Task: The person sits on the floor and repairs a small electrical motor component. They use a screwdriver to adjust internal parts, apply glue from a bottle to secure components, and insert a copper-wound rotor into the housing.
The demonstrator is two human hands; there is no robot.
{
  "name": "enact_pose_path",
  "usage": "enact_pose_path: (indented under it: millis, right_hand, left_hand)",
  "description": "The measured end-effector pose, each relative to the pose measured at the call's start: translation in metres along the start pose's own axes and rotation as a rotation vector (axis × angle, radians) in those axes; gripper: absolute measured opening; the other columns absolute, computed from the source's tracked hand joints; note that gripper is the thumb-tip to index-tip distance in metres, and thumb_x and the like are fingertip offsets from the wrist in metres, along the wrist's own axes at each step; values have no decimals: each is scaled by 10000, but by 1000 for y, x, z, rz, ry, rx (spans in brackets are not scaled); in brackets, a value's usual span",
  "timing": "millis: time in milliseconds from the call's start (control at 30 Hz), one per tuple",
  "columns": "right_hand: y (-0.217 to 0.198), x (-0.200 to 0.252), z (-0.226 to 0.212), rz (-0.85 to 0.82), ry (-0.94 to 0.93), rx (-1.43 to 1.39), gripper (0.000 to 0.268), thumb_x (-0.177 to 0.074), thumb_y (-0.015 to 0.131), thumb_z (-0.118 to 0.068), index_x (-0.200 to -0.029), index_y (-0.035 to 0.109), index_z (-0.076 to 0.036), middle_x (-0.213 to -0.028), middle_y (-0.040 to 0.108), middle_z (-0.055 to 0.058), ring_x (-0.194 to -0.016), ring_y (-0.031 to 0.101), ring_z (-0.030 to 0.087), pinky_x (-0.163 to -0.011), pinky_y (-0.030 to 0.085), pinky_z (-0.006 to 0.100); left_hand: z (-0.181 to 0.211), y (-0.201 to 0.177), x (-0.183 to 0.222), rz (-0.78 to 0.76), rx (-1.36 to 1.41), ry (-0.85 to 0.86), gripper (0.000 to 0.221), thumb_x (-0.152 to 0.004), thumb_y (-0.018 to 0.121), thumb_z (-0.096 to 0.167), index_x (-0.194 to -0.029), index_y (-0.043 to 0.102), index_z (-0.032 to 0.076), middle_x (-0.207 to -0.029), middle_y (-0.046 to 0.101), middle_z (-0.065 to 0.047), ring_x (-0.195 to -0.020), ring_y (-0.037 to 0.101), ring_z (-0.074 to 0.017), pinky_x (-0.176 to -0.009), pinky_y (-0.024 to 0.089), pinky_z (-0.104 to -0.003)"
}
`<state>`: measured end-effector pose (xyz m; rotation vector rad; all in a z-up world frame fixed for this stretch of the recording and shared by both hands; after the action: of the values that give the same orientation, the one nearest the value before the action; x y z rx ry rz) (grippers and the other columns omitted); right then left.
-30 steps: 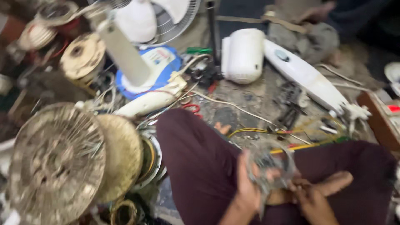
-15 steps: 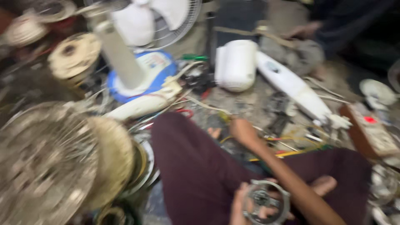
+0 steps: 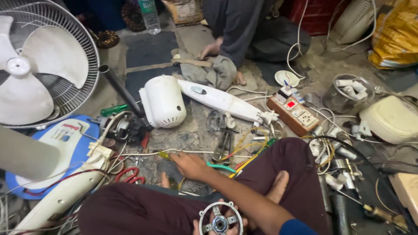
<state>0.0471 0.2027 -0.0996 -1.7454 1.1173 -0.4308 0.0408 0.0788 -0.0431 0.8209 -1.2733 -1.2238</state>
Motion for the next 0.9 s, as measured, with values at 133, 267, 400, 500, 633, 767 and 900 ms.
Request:
enact_pose_path:
  millis: [133,267,400,500,633,767,900]
  right_hand:
    - [-9,0,-2,66,-68,-15,441,-892,658,-183,-1322,583,-119,-1021,654,232,-823,679,441,-685,543,526]
    - [-26,1,32,-86,117,-86,234,-926,676,-267,-1072,702,-87,-922,713,177,-793,706,357,-726,544,464]
    - [-172,72,158,610,332,-234,151,-944,626,-164,-1019,704,-60,-937,722,124,-861,693,273,-809,538,406]
    - [-269,164,310,1150,685,-152,145,-935,584,-35,-1054,664,-44,-985,697,96,-937,665,228,-860,530,373]
    - [-328,218,442,1129,771,167,224,-916,678,-174,-1084,676,-26,-1005,718,165,-957,697,321,-869,526,412]
    - [-333,173,519,725,922,453,475,-853,811,-275,-1167,661,48,-1076,675,306,-1023,629,479,-912,469,515]
    - [-285,181,576,380,1193,222,428,-873,758,-255,-1217,710,-4,-1211,682,320,-1159,626,465,-1043,436,495]
  left_hand:
    - [-3,-2,-7,13,-3,-21,796,-1024,394,687,-1482,543,53,-1312,651,-205,-1137,666,-366,-939,584,-470]
    - [-5,-4,-6,25,-14,-25,790,-1018,397,687,-1478,542,61,-1316,647,-205,-1145,663,-372,-934,585,-473]
    - [26,0,-13,47,-25,58,784,-1012,400,687,-1473,540,69,-1319,643,-205,-1152,659,-378,-929,587,-475]
    - [51,9,-29,35,-30,135,779,-1007,402,687,-1469,539,75,-1321,640,-205,-1158,656,-382,-925,588,-477]
    - [37,14,-46,51,-16,150,773,-1001,405,687,-1464,538,83,-1324,636,-205,-1166,652,-388,-920,589,-479]
    - [34,16,-73,82,-32,135,767,-995,408,687,-1459,537,90,-1327,633,-205,-1173,648,-394,-915,591,-481]
    - [20,-4,-81,126,-18,84,761,-988,410,687,-1454,535,98,-1330,629,-205,-1181,644,-400,-910,592,-483]
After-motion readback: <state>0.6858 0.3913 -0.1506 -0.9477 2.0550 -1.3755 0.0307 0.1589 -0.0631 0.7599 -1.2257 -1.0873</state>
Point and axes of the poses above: each hand's wrist, its own x-axis away from the middle knuckle, its own y-axis out of the palm, z = x × y, the point moved 9 cm from there along -x, towards the middle knuckle
